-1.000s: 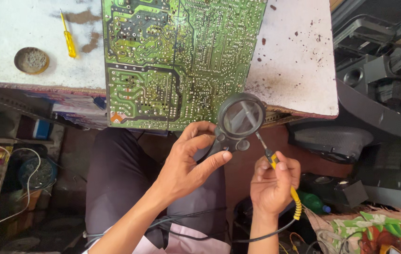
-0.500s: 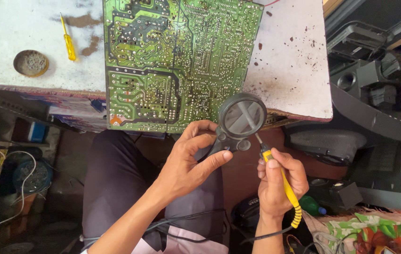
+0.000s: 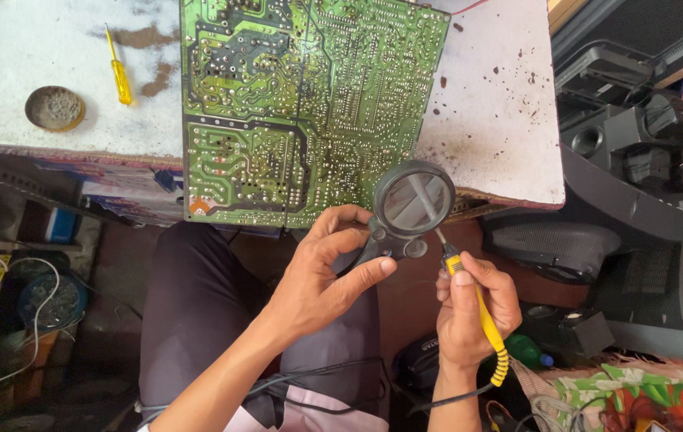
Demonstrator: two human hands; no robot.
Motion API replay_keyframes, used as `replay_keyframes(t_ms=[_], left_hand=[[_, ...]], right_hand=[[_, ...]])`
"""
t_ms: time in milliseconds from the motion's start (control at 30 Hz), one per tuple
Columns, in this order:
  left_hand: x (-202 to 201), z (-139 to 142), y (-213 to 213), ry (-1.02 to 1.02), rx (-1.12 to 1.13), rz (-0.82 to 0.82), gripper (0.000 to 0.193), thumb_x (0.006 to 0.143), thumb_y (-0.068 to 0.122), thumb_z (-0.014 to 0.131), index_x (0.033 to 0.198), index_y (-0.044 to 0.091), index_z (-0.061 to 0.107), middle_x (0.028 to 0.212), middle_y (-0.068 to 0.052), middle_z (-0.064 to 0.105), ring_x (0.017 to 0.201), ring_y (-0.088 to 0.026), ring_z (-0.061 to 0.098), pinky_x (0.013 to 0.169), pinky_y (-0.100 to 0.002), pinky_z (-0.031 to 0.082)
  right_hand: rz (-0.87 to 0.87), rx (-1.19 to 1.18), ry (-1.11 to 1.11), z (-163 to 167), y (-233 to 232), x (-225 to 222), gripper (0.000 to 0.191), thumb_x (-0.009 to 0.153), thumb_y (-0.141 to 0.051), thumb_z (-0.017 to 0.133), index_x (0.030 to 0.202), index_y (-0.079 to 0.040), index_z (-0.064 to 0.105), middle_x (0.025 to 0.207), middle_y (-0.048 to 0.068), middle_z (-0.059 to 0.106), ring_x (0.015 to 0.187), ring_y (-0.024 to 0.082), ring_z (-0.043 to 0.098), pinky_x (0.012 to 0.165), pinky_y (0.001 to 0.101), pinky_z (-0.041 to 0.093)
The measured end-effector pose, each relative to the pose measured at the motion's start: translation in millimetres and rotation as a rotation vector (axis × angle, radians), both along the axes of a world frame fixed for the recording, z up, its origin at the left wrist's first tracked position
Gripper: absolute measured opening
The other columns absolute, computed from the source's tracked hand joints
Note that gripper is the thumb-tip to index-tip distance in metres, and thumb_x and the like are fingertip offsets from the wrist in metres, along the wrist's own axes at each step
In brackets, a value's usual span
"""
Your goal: The person uses a soldering iron to work on a green circuit board while holding a magnifying glass to inspect the solder joints. The person moves the magnifying glass and soldering iron across different areas of the board, applying heat to specific points.
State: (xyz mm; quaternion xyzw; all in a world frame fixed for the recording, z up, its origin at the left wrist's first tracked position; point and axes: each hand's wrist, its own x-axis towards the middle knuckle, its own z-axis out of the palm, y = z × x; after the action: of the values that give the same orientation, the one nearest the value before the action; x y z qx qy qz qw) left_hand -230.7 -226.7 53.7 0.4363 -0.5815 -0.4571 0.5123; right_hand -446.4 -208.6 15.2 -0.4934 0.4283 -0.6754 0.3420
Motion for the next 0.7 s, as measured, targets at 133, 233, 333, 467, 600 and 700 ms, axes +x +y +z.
replay_keyframes(t_ms=[133, 233, 333, 467, 600, 700], left_hand=[[0.3, -0.6, 0.0, -0.001, -0.006, 0.002, 0.031, 0.089, 0.029, 0.079, 0.108, 0.004, 0.078, 0.127, -0.012, 0.062, 0.123, -0.025, 0.061, 0.105, -0.038, 0.048], [0.2, -1.3, 0.4, -0.004, -0.007, 0.005, 0.031, 0.089, 0.028, 0.080, 0.107, 0.004, 0.078, 0.127, -0.012, 0.062, 0.123, -0.025, 0.060, 0.105, -0.038, 0.048], [0.0, -1.7, 0.0, -0.008, -0.012, 0.010, 0.031, 0.089, 0.029, 0.080, 0.106, 0.003, 0.077, 0.128, -0.012, 0.062, 0.123, -0.025, 0.061, 0.105, -0.038, 0.048], [0.4, -1.5, 0.6, -0.011, -0.007, 0.006, 0.031, 0.089, 0.029, 0.080, 0.106, 0.003, 0.077, 0.127, -0.012, 0.062, 0.123, -0.025, 0.061, 0.105, -0.038, 0.048], [0.9, -1.3, 0.9, -0.011, -0.005, 0.005, 0.031, 0.089, 0.029, 0.079, 0.106, 0.003, 0.077, 0.127, -0.012, 0.062, 0.122, -0.025, 0.061, 0.105, -0.038, 0.048], [1.0, -1.5, 0.7, -0.011, -0.003, 0.011, 0.031, 0.089, 0.029, 0.080, 0.104, 0.002, 0.076, 0.128, -0.013, 0.062, 0.123, -0.025, 0.061, 0.105, -0.038, 0.048]], right_hand=[[-0.007, 0.004, -0.012, -1.5, -0.2, 0.4, 0.015, 0.100, 0.001, 0.063, 0.115, 0.003, 0.066, 0.099, 0.012, 0.065, 0.078, 0.016, 0.063, 0.066, 0.0256, 0.051], [-0.008, 0.016, -0.039, -2.5, -0.3, -0.5, 0.015, 0.100, 0.001, 0.063, 0.115, 0.003, 0.066, 0.099, 0.012, 0.064, 0.078, 0.016, 0.063, 0.065, 0.0256, 0.051], [-0.001, 0.010, -0.048, -3.9, -1.3, -0.9, 0.015, 0.100, 0.001, 0.062, 0.114, 0.002, 0.066, 0.099, 0.012, 0.065, 0.078, 0.016, 0.064, 0.065, 0.0256, 0.051], [-0.002, -0.007, -0.017, -6.2, -0.6, -0.6, 0.016, 0.100, 0.001, 0.062, 0.115, 0.002, 0.066, 0.099, 0.012, 0.065, 0.078, 0.016, 0.062, 0.065, 0.0259, 0.050], [-0.024, 0.021, -0.073, -7.7, -0.3, -2.0, 0.015, 0.099, -0.001, 0.063, 0.114, 0.002, 0.066, 0.099, 0.012, 0.064, 0.077, 0.017, 0.062, 0.063, 0.0270, 0.049], [-0.009, 0.028, -0.151, -10.0, -3.1, -1.8, 0.016, 0.100, -0.004, 0.062, 0.114, 0.002, 0.065, 0.094, 0.012, 0.065, 0.075, 0.017, 0.061, 0.062, 0.0275, 0.048]])
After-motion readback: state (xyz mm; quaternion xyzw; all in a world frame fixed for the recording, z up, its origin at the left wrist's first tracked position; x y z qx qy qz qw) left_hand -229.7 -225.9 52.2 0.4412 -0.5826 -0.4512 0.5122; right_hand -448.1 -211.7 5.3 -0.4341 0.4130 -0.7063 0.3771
